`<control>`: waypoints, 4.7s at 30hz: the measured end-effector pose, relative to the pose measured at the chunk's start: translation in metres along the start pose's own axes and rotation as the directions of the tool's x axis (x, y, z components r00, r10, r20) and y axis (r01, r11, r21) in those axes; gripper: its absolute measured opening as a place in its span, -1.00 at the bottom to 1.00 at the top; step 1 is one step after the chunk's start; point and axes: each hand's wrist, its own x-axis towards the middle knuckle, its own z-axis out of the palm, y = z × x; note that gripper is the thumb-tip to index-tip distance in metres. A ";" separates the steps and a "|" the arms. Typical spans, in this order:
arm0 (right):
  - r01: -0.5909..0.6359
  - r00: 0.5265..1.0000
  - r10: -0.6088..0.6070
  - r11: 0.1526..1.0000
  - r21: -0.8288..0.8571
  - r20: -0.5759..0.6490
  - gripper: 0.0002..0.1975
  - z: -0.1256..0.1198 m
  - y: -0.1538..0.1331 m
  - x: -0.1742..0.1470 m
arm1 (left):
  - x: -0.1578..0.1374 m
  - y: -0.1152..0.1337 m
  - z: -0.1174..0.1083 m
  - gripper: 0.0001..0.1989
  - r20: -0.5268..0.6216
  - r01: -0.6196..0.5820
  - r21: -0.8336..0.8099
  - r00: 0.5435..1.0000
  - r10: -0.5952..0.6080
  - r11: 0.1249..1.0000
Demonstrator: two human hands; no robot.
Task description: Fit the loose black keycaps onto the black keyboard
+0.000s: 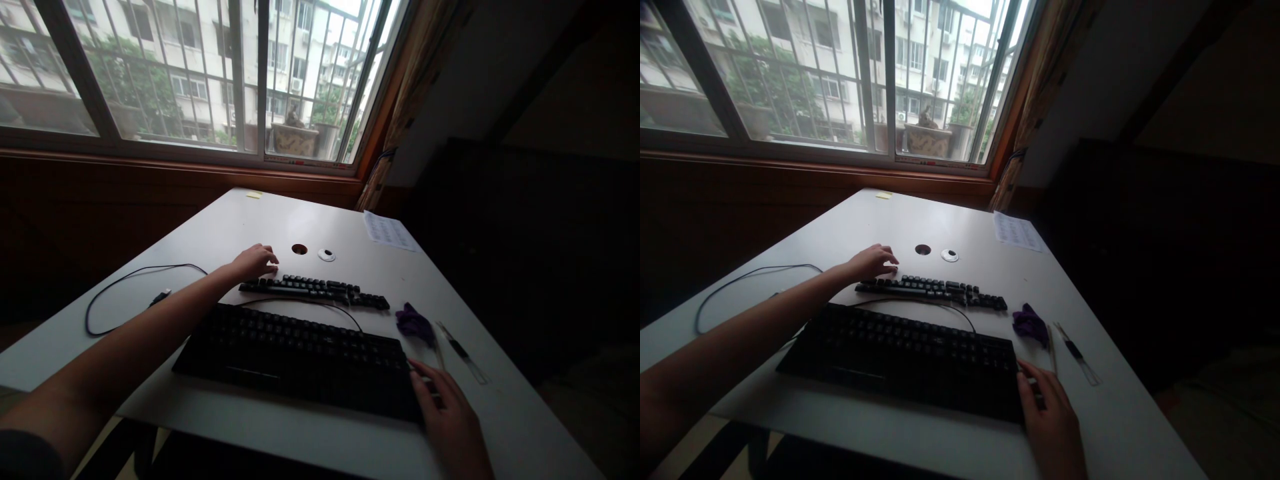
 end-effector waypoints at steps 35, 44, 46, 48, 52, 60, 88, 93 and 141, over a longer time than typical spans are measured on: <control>0.051 0.998 -0.051 0.999 -0.001 -0.028 -0.57 0.002 -0.004 0.002 | -0.200 0.072 -0.033 -0.87 -0.145 -0.206 -0.206 0.973 0.179 0.957; 0.029 0.999 -0.029 1.000 -0.006 -0.021 -0.57 0.000 -0.008 0.002 | -0.201 0.070 -0.022 -0.83 -0.170 -0.189 -0.175 0.973 0.159 0.966; 0.031 0.999 -0.031 1.000 -0.004 -0.020 -0.57 0.000 -0.007 0.002 | -0.200 0.072 -0.022 -0.82 -0.161 -0.189 -0.178 0.974 0.161 0.966; 0.028 0.999 -0.028 1.000 -0.003 -0.019 -0.57 0.001 -0.006 0.002 | -0.199 0.074 -0.022 -0.83 -0.155 -0.183 -0.175 0.975 0.157 0.967; 0.017 1.000 -0.017 1.000 -0.010 -0.010 -0.57 0.001 -0.005 0.002 | -0.199 0.076 -0.022 -0.83 -0.139 -0.158 -0.160 0.981 0.136 0.974; 0.036 0.999 -0.036 0.999 -0.006 -0.028 -0.56 0.000 -0.011 0.002 | -0.198 0.077 -0.025 -0.89 -0.157 -0.153 -0.177 0.980 0.125 0.972; 0.038 0.999 -0.039 0.999 -0.027 -0.013 -0.58 -0.001 -0.008 0.001 | -0.205 0.097 -0.022 -0.92 -0.187 -0.072 -0.096 0.981 0.053 0.993; 0.042 0.999 -0.042 0.999 -0.024 -0.014 -0.58 -0.002 -0.010 0.000 | -0.208 0.098 -0.021 -0.93 -0.201 -0.071 -0.051 0.978 0.060 0.996; 0.015 1.000 -0.015 1.000 -0.004 -0.009 -0.57 0.000 -0.009 0.001 | -0.206 0.110 -0.031 -0.71 -0.041 -0.111 0.169 0.992 0.120 0.979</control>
